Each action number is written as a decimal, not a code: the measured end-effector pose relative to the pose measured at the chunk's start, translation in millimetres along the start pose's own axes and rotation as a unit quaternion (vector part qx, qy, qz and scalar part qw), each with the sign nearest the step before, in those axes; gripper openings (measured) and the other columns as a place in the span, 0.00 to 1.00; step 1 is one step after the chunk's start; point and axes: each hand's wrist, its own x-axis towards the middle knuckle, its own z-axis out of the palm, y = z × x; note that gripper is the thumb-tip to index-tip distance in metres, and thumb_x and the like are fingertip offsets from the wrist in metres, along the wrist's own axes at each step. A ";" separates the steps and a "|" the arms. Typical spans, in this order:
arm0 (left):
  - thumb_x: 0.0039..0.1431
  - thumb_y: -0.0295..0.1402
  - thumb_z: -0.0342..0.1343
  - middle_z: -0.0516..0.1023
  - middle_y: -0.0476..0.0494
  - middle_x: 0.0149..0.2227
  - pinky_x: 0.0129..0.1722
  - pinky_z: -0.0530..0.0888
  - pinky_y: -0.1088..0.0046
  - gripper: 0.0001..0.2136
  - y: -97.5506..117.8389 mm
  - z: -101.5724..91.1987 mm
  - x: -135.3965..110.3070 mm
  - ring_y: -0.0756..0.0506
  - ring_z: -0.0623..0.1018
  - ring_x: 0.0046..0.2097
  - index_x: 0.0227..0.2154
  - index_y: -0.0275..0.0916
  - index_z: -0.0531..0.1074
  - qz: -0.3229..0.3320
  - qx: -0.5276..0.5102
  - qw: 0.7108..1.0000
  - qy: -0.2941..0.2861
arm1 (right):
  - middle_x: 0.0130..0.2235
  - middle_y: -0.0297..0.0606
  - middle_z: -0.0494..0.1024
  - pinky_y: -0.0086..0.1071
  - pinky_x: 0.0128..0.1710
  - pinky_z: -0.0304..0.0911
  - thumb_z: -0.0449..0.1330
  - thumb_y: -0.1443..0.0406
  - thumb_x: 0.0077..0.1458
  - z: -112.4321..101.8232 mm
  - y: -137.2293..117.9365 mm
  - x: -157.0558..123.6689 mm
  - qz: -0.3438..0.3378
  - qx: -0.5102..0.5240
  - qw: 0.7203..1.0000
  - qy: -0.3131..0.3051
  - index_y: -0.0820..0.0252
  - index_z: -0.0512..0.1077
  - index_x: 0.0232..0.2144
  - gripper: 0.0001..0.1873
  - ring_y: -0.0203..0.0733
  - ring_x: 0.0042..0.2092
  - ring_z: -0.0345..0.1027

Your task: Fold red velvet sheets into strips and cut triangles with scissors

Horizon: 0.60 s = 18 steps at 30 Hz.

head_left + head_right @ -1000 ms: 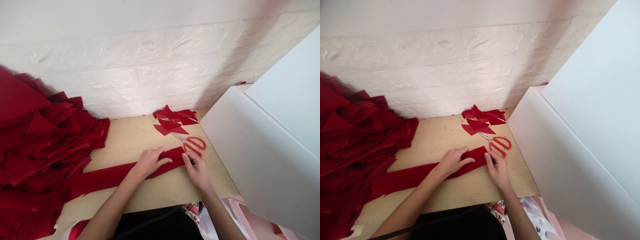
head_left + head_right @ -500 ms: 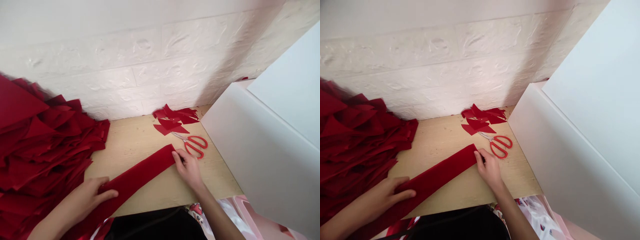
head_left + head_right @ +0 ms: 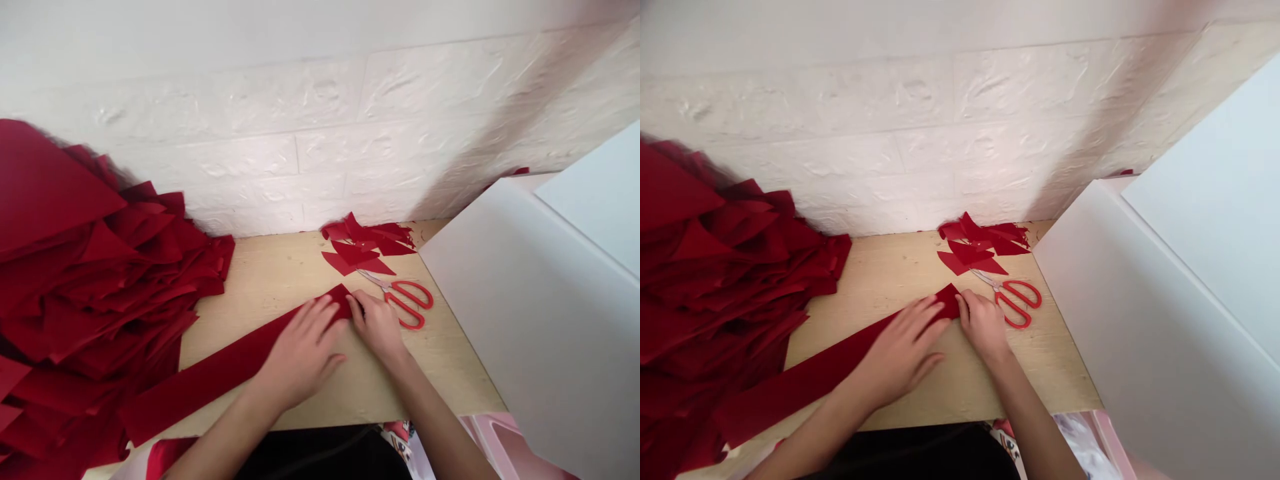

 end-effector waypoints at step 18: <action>0.70 0.36 0.44 0.52 0.41 0.73 0.70 0.58 0.55 0.32 -99.6 -0.7 -128.8 0.39 0.56 0.73 0.73 0.43 0.43 -0.072 0.040 0.994 -0.071 | 0.24 0.38 0.77 0.31 0.26 0.43 0.49 0.58 0.68 3.6 -3.0 6.8 0.058 -0.064 0.996 0.002 0.60 0.75 0.28 0.21 0.37 0.24 0.65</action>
